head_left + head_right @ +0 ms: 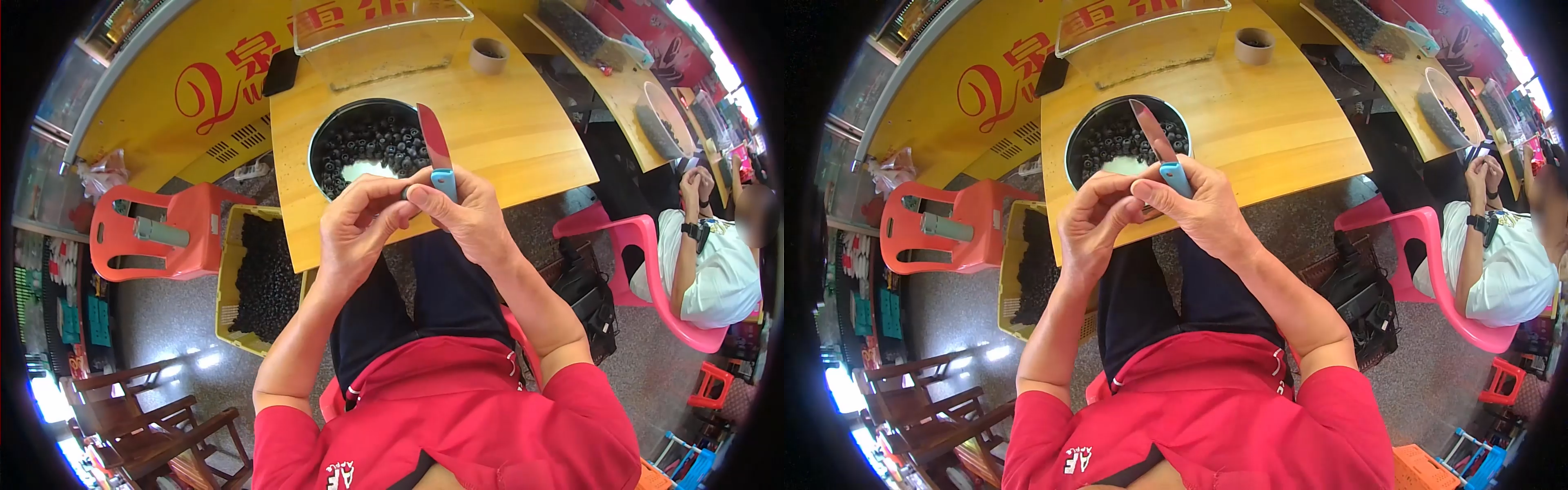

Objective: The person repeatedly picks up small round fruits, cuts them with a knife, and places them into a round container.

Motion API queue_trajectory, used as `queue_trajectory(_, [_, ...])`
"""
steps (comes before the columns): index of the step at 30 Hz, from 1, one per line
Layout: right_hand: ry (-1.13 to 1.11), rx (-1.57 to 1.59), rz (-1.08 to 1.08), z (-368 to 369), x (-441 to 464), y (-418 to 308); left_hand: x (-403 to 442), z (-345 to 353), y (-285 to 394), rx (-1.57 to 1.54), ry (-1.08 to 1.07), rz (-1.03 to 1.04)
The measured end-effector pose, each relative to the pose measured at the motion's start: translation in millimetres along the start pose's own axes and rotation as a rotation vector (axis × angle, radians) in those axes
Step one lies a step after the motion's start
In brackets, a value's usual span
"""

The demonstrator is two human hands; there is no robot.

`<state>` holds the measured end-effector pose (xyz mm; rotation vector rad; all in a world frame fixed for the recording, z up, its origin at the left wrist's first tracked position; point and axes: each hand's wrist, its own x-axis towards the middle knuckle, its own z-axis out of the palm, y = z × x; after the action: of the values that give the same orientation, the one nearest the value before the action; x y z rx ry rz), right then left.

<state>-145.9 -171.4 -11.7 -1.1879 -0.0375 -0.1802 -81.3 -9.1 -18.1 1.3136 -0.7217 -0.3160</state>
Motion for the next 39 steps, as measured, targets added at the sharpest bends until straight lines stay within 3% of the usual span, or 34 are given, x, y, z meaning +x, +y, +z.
queue_trajectory(4, [-0.014, -0.007, -0.019, 4.0, -1.7, -6.1, -2.4, 1.1, -2.1, 0.109, 0.049, 0.096])
queue_trajectory(7, [-0.003, -0.078, -0.058, 2.3, -3.2, -1.6, -7.2, 8.1, 1.4, -0.055, 0.157, -0.057])
queue_trajectory(16, [0.009, -0.071, 0.038, 2.8, -5.0, -10.5, -6.5, 1.7, 1.7, -0.060, 0.142, -0.100])
queue_trajectory(22, [0.076, -0.260, 0.031, -0.6, -5.3, -5.7, -7.8, 1.2, -4.0, 0.054, 0.105, 0.015])
queue_trajectory(28, [0.092, -0.381, 0.013, -5.6, -5.7, 2.1, -11.3, 6.7, -7.9, -0.033, 0.155, -0.134])
queue_trajectory(34, [0.086, -0.879, -0.484, -6.0, -6.9, 6.0, -11.4, -0.3, -12.5, -0.220, 0.188, -0.183])
queue_trajectory(39, [0.043, -1.065, -0.570, -8.7, -7.5, 6.3, -12.7, -1.5, -16.2, -0.242, 0.143, -0.097])
